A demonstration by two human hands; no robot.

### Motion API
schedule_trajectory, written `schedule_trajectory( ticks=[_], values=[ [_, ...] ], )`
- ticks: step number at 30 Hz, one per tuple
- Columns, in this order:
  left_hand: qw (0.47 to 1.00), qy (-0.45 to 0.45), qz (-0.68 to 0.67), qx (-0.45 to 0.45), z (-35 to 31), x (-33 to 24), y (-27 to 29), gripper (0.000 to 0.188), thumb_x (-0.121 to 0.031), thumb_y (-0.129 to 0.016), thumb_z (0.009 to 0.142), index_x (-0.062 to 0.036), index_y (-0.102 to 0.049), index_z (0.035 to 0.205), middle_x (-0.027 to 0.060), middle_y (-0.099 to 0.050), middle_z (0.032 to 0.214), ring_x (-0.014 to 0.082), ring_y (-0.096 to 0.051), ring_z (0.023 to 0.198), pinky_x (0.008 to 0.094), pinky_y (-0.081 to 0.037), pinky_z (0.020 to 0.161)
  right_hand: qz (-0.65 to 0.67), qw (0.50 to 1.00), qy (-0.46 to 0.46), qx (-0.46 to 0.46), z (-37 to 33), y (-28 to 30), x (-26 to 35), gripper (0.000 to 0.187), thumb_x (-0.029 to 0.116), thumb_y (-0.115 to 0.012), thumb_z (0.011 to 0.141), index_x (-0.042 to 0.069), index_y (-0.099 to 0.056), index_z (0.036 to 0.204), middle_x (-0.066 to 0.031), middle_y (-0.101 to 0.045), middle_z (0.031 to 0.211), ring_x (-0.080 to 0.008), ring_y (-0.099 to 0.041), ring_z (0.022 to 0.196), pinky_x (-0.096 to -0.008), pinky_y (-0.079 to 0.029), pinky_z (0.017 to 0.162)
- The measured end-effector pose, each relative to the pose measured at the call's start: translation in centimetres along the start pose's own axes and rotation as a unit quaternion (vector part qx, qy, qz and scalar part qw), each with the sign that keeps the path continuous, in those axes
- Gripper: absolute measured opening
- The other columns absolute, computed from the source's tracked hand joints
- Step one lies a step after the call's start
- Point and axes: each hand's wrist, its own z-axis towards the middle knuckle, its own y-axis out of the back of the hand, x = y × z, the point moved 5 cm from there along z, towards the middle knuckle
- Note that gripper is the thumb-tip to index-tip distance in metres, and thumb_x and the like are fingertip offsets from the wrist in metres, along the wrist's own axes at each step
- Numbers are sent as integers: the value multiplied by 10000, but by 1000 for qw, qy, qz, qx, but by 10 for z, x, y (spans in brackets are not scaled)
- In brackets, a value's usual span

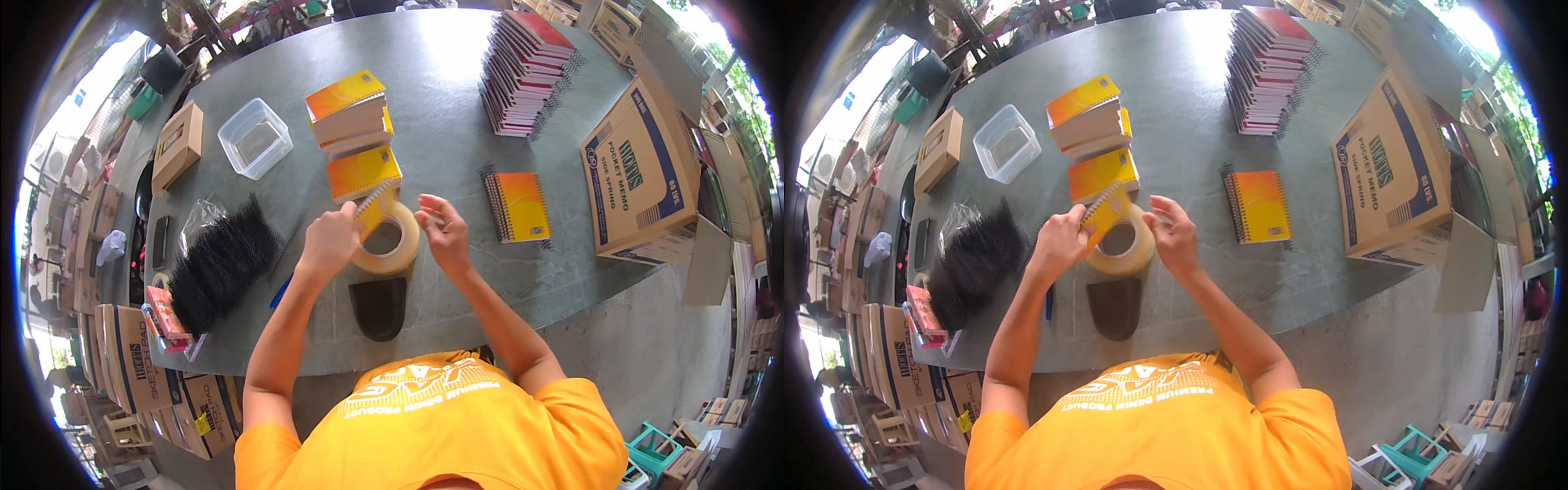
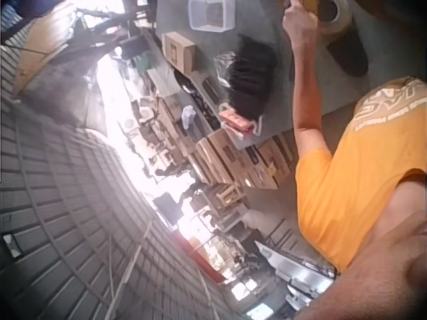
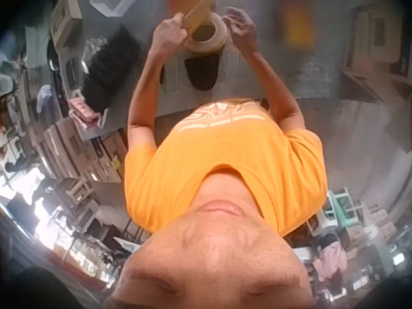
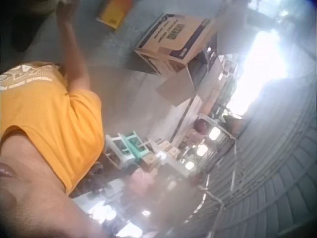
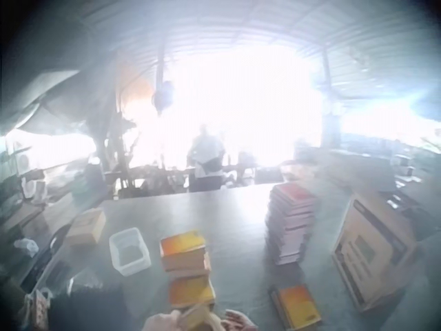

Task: The person threads a metal coil through the punched holes of small notepads, repeating the process for multiple notepads and placing them in a stack.

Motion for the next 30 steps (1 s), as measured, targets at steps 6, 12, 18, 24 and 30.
schedule_trajectory(
  ticks=[6, 12, 18, 24, 30],
  values=[
    [915, -372, -104, -115, -37, -80, -31, 412, -272, -647, 819, 20, -555, 1095, 218, -558, 1110, 384, -523, 1079, 440, -437, 902, 168, 970, -124, 126, -8, 16, 25, 326, 260, -576, 920, 49, -506, 1159, -43, -597, 1069, -123, -566, 933, -279, -465, 786],
    [917, -330, -160, -155, -36, -67, -2, 325, -175, -682, 808, -30, -593, 1086, 186, -562, 1134, 360, -539, 1052, 403, -441, 906, -31, 996, -80, 10, 32, 134, 78, 330, 219, -588, 896, 21, -543, 1157, -73, -627, 1029, -142, -581, 909, -278, -442, 806],
    [923, -322, -175, -120, -30, -54, -19, 272, -157, -677, 813, -26, -610, 1042, 165, -595, 1063, 337, -572, 1002, 389, -469, 855, -329, 943, -36, -36, 51, 226, -18, 449, 244, -526, 919, 33, -466, 1311, -192, -629, 1099, -277, -611, 1025, -326, -451, 879],
    [932, -290, -188, -109, -26, -39, -29, 217, -138, -668, 821, -27, -631, 1004, 152, -619, 1014, 317, -595, 965, 374, -476, 842, -405, 913, -26, -37, 51, 222, -6, 410, 225, -466, 936, 37, -480, 1300, -218, -615, 1116, -342, -585, 1065, -372, -460, 882],
    [929, -273, -200, -152, -10, -30, -35, 144, -114, -667, 806, -19, -661, 913, 146, -646, 938, 310, -608, 907, 368, -486, 799, -522, 849, 33, -78, 52, 217, -9, 396, 168, -490, 912, 6, -497, 1274, -226, -528, 1251, -362, -500, 1171, -386, -427, 952]
  ],
)
